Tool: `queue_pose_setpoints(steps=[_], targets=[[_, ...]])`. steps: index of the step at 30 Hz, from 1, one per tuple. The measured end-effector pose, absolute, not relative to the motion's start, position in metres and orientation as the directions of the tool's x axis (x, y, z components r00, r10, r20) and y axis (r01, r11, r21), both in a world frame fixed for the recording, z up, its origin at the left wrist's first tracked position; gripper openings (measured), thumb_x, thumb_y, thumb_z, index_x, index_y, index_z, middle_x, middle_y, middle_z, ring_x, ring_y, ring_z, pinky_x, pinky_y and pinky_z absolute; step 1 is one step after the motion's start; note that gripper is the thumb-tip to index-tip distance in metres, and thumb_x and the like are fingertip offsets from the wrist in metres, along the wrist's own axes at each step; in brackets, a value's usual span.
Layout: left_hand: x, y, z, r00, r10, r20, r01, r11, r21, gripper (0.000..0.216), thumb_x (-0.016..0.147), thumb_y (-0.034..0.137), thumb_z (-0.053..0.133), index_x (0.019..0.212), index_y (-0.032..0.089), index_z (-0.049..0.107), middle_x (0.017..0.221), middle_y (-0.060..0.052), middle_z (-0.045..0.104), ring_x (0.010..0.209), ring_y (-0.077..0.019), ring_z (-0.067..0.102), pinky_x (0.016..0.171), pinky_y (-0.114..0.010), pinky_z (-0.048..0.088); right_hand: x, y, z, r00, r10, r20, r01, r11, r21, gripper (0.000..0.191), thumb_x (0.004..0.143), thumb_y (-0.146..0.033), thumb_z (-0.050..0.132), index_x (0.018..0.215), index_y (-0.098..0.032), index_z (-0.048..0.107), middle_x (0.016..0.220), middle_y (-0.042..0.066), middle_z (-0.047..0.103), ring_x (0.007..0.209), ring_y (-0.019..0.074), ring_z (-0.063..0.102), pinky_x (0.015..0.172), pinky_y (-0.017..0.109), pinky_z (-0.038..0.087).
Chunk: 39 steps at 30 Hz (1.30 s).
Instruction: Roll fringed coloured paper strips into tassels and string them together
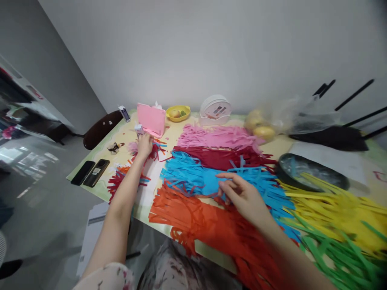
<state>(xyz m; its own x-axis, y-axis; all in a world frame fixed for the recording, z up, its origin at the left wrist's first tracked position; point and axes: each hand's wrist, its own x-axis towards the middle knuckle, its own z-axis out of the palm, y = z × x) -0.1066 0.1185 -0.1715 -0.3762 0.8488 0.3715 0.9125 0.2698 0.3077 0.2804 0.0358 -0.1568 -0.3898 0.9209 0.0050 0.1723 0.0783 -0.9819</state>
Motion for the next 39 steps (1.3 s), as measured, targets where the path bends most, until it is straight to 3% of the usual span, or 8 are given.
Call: queue_pose_setpoints(steps=[4, 8, 12, 16, 21, 25, 31, 39], targets=[[-0.098, 0.123, -0.207, -0.395, 0.903, 0.17, 0.909, 0.356, 0.218, 0.024, 0.091, 0.017, 0.047, 0.09, 0.021, 0.07, 0.105, -0.011, 0.07, 0.11, -0.0312, 0.054, 0.095, -0.048, 0.04, 0.297, 0.052, -0.17, -0.381, 0.925, 0.007, 0.264, 0.116, -0.957, 0.039, 0.085, -0.053, 0.057, 0.103, -0.019, 0.062, 0.064, 0.0, 0.064, 0.046, 0.0135, 0.054, 0.047, 0.026, 0.045], [-0.102, 0.108, -0.215, -0.412, 0.905, 0.105, 0.909, 0.4, 0.118, 0.027, 0.093, 0.02, 0.045, 0.099, 0.021, 0.07, 0.114, -0.015, 0.066, 0.114, -0.0336, 0.051, 0.096, -0.051, 0.039, 0.314, 0.086, -0.182, -0.388, 0.922, 0.003, 0.397, 0.17, -0.902, 0.038, 0.087, -0.054, 0.053, 0.097, -0.019, 0.064, 0.063, 0.001, 0.065, 0.047, 0.015, 0.057, 0.047, 0.027, 0.046], [-0.088, 0.113, -0.193, -0.35, 0.924, 0.158, 0.937, 0.346, 0.052, 0.034, 0.094, 0.017, 0.038, 0.11, 0.018, 0.068, 0.125, -0.02, 0.06, 0.124, -0.0385, 0.043, 0.101, -0.061, 0.03, 0.324, 0.15, -0.174, -0.342, 0.932, 0.12, 0.693, 0.336, -0.638, 0.033, 0.092, -0.042, 0.048, 0.09, -0.017, 0.068, 0.069, 0.005, 0.072, 0.056, 0.0182, 0.065, 0.055, 0.028, 0.048], [-0.037, 0.152, -0.168, -0.158, 0.966, 0.203, 0.987, 0.149, 0.06, 0.038, 0.096, 0.015, 0.034, 0.113, 0.012, 0.067, 0.125, -0.024, 0.059, 0.13, -0.0387, 0.041, 0.106, -0.06, 0.029, 0.318, 0.218, -0.166, -0.341, 0.922, 0.184, 0.848, 0.386, -0.363, 0.031, 0.095, -0.026, 0.045, 0.104, -0.011, 0.071, 0.098, 0.014, 0.076, 0.092, 0.0252, 0.071, 0.08, 0.032, 0.051], [0.075, 0.222, -0.182, 0.226, 0.97, 0.093, 0.957, -0.239, 0.165, 0.026, 0.098, 0.024, 0.047, 0.111, 0.021, 0.069, 0.115, -0.008, 0.068, 0.111, -0.0187, 0.061, 0.099, -0.03, 0.046, 0.29, 0.274, -0.193, -0.472, 0.881, 0.027, 0.86, 0.467, -0.204, 0.024, 0.097, -0.028, 0.056, 0.114, -0.014, 0.067, 0.113, 0.011, 0.07, 0.102, 0.0206, 0.067, 0.092, 0.039, 0.052], [0.13, 0.263, -0.215, 0.295, 0.955, 0.018, 0.936, -0.293, 0.197, 0.03, 0.097, 0.031, 0.055, 0.121, 0.016, 0.061, 0.122, -0.01, 0.064, 0.109, -0.0211, 0.063, 0.095, -0.041, 0.053, 0.286, 0.298, -0.221, -0.498, 0.864, -0.08, 0.867, 0.492, -0.081, 0.035, 0.095, -0.036, 0.061, 0.123, -0.015, 0.06, 0.123, 0.01, 0.062, 0.105, 0.0219, 0.064, 0.089, 0.044, 0.055], [0.133, 0.289, -0.236, 0.28, 0.956, -0.085, 0.95, -0.263, 0.171, 0.034, 0.095, 0.035, 0.059, 0.123, 0.016, 0.059, 0.123, -0.01, 0.062, 0.106, -0.0221, 0.063, 0.09, -0.044, 0.056, 0.299, 0.316, -0.231, -0.542, 0.835, -0.099, 0.839, 0.544, -0.007, 0.035, 0.094, -0.034, 0.062, 0.122, -0.013, 0.061, 0.125, 0.013, 0.062, 0.108, 0.0229, 0.063, 0.092, 0.043, 0.054], [0.131, 0.299, -0.227, 0.276, 0.952, -0.132, 0.95, -0.249, 0.191, 0.032, 0.095, 0.037, 0.059, 0.118, 0.015, 0.062, 0.119, -0.01, 0.064, 0.105, -0.0215, 0.064, 0.091, -0.044, 0.055, 0.299, 0.331, -0.22, -0.549, 0.83, -0.101, 0.836, 0.544, -0.069, 0.034, 0.095, -0.035, 0.061, 0.122, -0.014, 0.061, 0.124, 0.011, 0.062, 0.107, 0.0224, 0.063, 0.091, 0.043, 0.055]])
